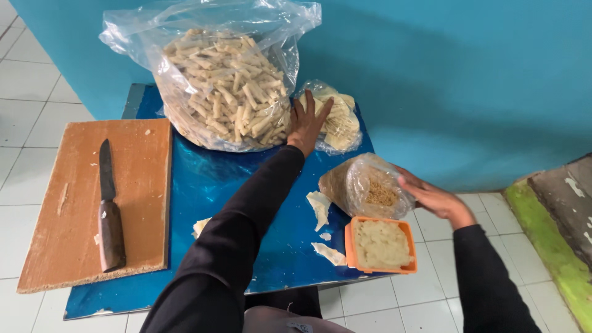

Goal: The person cuts stacked flat dough sheets into smaller pieces with a knife on a wooden board, then folds the pieces by hand and presses a brown crumbly filling from a plastic bag into them, arranging the folded pieces on the table next to an orange container of white paste.

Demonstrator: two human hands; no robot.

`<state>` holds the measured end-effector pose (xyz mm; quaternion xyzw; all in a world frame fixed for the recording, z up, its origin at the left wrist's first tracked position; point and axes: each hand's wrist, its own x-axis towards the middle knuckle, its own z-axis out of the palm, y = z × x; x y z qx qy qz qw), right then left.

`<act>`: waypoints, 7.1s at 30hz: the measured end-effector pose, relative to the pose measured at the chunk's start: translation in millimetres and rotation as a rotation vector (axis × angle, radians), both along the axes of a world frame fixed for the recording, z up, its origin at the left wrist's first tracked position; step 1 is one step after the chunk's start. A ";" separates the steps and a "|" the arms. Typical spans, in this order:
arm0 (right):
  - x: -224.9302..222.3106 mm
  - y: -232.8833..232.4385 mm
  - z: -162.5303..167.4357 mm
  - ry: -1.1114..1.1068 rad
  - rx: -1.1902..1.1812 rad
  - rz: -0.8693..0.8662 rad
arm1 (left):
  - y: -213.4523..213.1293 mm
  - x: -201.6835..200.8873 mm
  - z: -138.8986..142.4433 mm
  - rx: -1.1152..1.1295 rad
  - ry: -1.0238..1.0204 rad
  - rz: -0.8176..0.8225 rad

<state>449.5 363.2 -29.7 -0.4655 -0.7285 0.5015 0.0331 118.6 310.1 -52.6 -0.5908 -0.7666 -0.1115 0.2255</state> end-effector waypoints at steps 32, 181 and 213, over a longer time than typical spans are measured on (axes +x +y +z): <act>-111.6 27.8 11.2 0.051 0.336 -0.039 | -60.4 -34.2 -18.4 -0.002 -0.127 -0.357; -276.1 -113.9 94.3 0.199 1.266 0.248 | -234.6 -70.8 46.9 0.555 -0.173 -0.133; -219.3 -259.7 -28.0 0.540 0.704 0.302 | -317.2 -7.7 -58.8 0.491 -0.940 -0.007</act>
